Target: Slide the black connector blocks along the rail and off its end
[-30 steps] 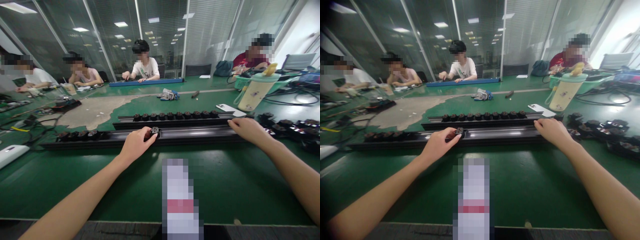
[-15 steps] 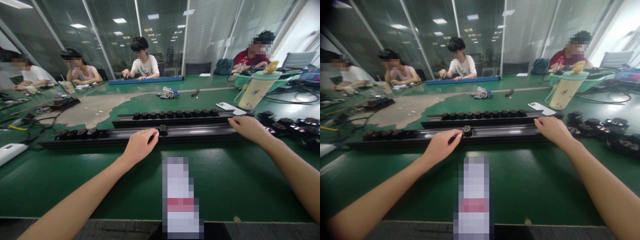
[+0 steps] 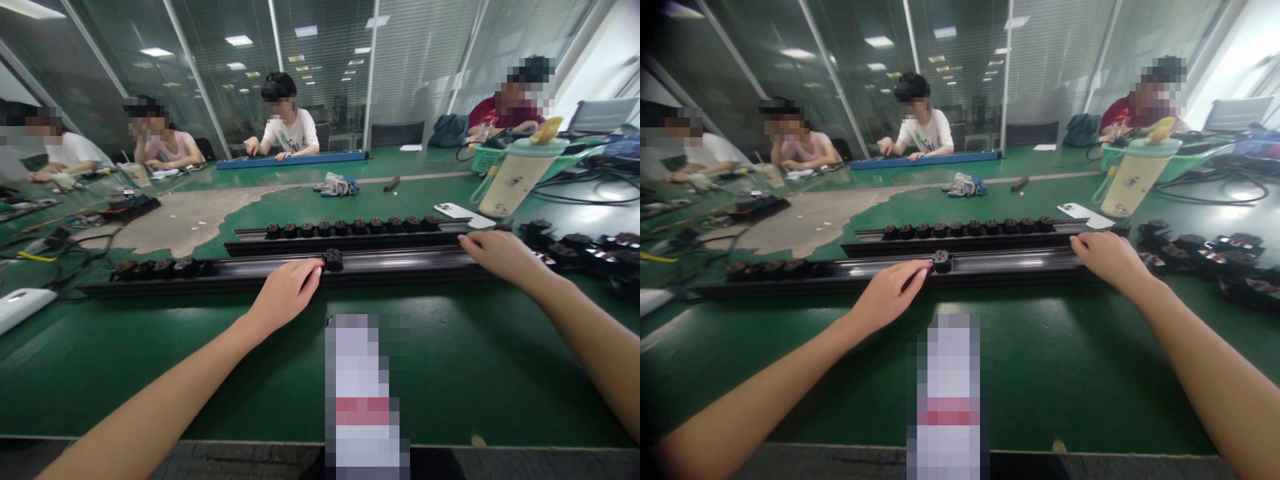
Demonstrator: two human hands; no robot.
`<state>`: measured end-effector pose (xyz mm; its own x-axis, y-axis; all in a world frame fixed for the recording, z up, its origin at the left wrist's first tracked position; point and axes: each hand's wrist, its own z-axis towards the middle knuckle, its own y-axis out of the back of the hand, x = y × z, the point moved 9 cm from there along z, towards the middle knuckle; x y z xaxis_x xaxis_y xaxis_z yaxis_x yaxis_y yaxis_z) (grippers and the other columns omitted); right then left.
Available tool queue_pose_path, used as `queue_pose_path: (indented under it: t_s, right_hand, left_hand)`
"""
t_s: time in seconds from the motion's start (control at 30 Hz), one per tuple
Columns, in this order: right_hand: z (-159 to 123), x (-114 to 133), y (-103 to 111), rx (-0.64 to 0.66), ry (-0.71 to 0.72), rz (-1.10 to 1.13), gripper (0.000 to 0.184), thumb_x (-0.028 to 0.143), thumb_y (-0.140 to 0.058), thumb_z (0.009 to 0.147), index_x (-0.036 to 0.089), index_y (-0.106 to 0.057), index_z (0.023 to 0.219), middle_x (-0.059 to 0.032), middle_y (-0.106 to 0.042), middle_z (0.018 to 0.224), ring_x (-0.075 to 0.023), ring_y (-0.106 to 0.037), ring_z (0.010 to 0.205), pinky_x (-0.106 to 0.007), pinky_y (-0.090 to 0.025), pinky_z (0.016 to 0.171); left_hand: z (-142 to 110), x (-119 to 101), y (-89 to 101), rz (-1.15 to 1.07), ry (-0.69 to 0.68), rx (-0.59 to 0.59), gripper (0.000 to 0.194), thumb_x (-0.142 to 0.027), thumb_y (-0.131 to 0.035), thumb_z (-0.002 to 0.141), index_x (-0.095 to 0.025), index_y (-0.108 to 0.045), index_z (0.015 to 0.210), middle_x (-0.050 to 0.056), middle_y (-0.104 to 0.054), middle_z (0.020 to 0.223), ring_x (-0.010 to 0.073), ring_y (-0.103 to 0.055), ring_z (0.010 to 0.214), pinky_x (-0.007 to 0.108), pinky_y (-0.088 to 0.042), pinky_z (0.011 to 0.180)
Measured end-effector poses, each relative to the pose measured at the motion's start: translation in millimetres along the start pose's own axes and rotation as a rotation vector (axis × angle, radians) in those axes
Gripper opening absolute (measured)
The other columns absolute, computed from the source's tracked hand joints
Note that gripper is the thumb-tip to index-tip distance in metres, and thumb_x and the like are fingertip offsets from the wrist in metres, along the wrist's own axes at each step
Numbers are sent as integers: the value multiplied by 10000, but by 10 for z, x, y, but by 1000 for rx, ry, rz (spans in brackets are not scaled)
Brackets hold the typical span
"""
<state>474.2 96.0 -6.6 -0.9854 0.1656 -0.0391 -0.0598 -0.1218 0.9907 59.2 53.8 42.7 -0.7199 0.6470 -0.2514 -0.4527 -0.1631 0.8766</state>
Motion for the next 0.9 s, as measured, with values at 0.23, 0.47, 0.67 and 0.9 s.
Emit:
queue_pose_path:
  t_s: [0.23, 0.47, 0.67, 0.9]
  right_hand:
    - [-13, 18, 9, 1, -7, -13, 553, 470, -208, 1018, 163, -660, 937, -184, -708, 1011, -292, -649, 969, -372, -423, 842]
    - [-30, 51, 38, -11, -12, -15, 534, 457, -216, 1020, 164, -652, 929, -183, -706, 979, -304, -651, 958, -377, -416, 829]
    - [-94, 119, 129, -51, -16, 10, 499, 447, -239, 1014, 166, -625, 868, -183, -707, 964, -281, -641, 873, -366, -386, 781]
    - [-179, 450, 303, -157, 119, 94, 423, 438, -304, 1012, 181, -596, 847, -150, -696, 937, -245, -615, 878, -344, -383, 791]
  left_hand:
    - [-5, -51, -23, 27, -46, -13, 340, -325, -401, 1061, -178, -660, 1226, 93, -739, 1244, 256, -689, 1168, 446, -534, 1051]
    - [4, -64, -1, -6, -50, 2, 361, -354, -397, 1068, -176, -675, 1212, 91, -727, 1256, 251, -676, 1175, 442, -528, 1061]
    - [5, -69, -7, -2, -52, 14, 366, -356, -400, 1068, -165, -678, 1211, 97, -714, 1267, 253, -663, 1197, 442, -530, 1064]
    - [1, -85, 1, 6, -53, 4, 352, -348, -408, 1063, -183, -679, 1214, 89, -705, 1294, 241, -652, 1227, 437, -518, 1094]
